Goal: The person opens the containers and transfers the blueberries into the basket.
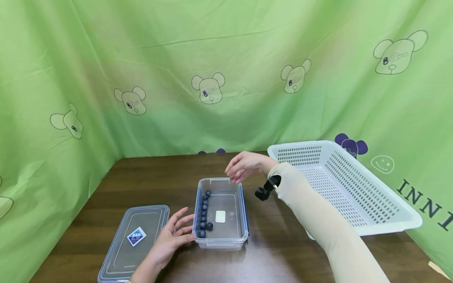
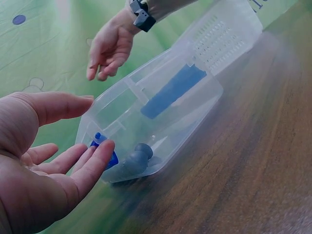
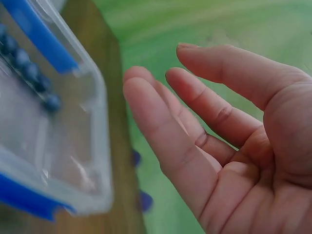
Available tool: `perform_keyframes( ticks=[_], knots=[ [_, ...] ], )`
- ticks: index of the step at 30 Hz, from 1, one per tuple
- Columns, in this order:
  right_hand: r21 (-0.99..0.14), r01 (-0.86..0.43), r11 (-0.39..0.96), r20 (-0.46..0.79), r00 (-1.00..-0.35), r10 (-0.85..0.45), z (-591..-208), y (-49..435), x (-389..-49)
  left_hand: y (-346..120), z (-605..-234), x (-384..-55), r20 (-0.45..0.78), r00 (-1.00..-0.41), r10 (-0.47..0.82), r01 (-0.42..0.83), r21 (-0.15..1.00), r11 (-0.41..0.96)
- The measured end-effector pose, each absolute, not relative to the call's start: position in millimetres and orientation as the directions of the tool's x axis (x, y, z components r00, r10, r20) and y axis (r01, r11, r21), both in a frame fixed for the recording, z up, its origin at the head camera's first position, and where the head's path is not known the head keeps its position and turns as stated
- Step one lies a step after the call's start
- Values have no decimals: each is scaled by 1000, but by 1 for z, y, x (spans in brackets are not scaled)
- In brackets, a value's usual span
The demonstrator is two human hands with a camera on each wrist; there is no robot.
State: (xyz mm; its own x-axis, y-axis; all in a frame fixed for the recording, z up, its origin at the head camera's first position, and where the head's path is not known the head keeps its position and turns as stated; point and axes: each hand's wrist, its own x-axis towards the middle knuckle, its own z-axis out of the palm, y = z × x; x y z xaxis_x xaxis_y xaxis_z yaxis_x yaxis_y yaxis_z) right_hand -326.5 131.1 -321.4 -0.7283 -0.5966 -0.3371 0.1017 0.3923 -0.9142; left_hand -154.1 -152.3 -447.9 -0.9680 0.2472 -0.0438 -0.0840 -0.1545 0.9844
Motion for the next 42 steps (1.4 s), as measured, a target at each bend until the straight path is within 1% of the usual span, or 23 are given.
perform_keyframes(
  ticks=[8, 17, 23, 26, 30, 34, 38, 42],
  knots=[
    [-869, 88, 486, -434, -607, -666, -355, 85, -307, -153, -448, -154, -47, -968, 246, -88, 983, -159],
    [-805, 70, 589, -528, -538, -657, -384, 59, -291, -152, -446, -153, -34, -965, 260, -83, 980, -181],
    [-730, 10, 683, -580, -536, -613, -394, 47, -284, -154, -445, -154, -39, -966, 256, -85, 981, -172],
    [-704, -15, 710, -586, -552, -594, -396, 43, -281, -154, -445, -153, -40, -965, 258, -86, 982, -168],
    [-682, -13, 731, -592, -577, -563, -402, 39, -278, -153, -446, -153, -37, -965, 259, -82, 983, -167],
    [-674, 10, 739, -597, -596, -537, -408, 37, -277, -153, -446, -153, -36, -964, 263, -81, 983, -163],
    [-688, 17, 726, -584, -606, -540, -409, 35, -276, -153, -446, -153, -31, -966, 258, -75, 984, -161],
    [-694, 17, 720, -588, -591, -553, -408, 35, -277, -153, -446, -153, -31, -967, 252, -73, 985, -159]
  ],
)
